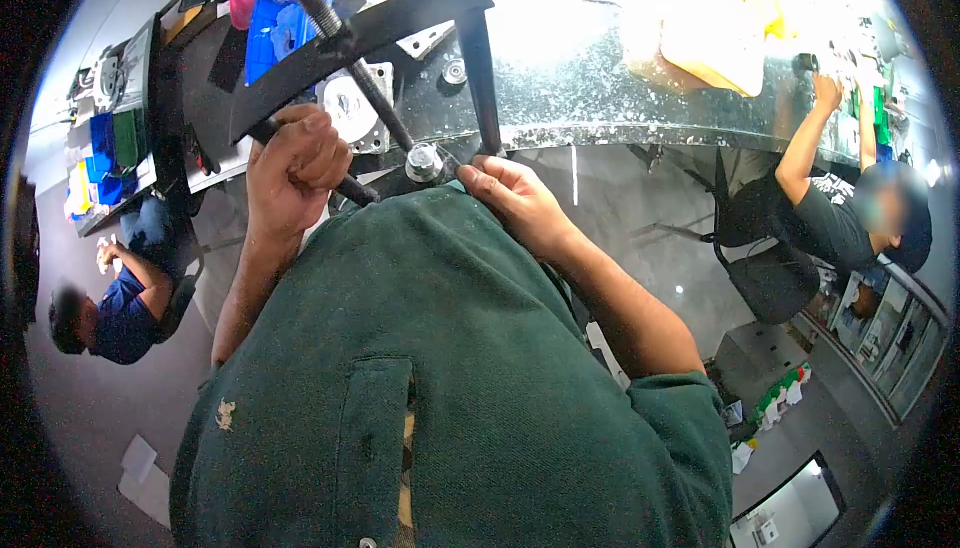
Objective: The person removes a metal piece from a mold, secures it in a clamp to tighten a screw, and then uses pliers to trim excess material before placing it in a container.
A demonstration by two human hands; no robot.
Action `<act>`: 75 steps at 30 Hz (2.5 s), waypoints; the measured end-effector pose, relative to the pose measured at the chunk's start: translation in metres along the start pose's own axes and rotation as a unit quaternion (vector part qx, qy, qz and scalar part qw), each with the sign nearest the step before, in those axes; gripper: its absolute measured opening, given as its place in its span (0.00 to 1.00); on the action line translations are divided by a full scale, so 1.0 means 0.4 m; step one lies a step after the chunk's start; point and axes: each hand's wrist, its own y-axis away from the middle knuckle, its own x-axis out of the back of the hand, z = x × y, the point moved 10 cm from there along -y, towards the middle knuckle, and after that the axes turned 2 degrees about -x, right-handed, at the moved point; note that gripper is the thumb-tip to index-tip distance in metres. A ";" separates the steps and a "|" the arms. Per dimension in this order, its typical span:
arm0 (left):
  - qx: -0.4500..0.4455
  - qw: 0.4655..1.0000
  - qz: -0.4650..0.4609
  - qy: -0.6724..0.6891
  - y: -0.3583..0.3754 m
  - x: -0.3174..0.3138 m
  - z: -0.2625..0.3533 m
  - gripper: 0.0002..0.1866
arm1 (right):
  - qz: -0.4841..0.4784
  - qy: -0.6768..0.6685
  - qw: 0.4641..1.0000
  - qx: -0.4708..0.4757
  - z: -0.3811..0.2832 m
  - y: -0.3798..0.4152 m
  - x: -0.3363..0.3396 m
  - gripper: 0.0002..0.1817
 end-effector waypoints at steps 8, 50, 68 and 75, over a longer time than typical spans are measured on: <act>0.009 0.996 -0.019 -0.084 -0.004 -0.018 0.014 0.17 | 0.094 0.369 0.923 0.055 -0.123 0.026 -0.007 0.17; -0.129 0.984 0.005 -0.122 -0.307 -0.091 -0.174 0.13 | 0.103 -0.194 0.975 0.015 -0.221 0.083 0.363 0.10; -0.165 0.952 0.048 -0.253 -0.434 -0.113 -0.238 0.13 | 0.197 0.055 0.958 0.200 -0.370 0.104 0.553 0.18; -0.174 0.949 0.048 -0.259 -0.484 -0.092 -0.237 0.12 | 0.237 0.253 0.905 0.248 -0.425 0.127 0.481 0.19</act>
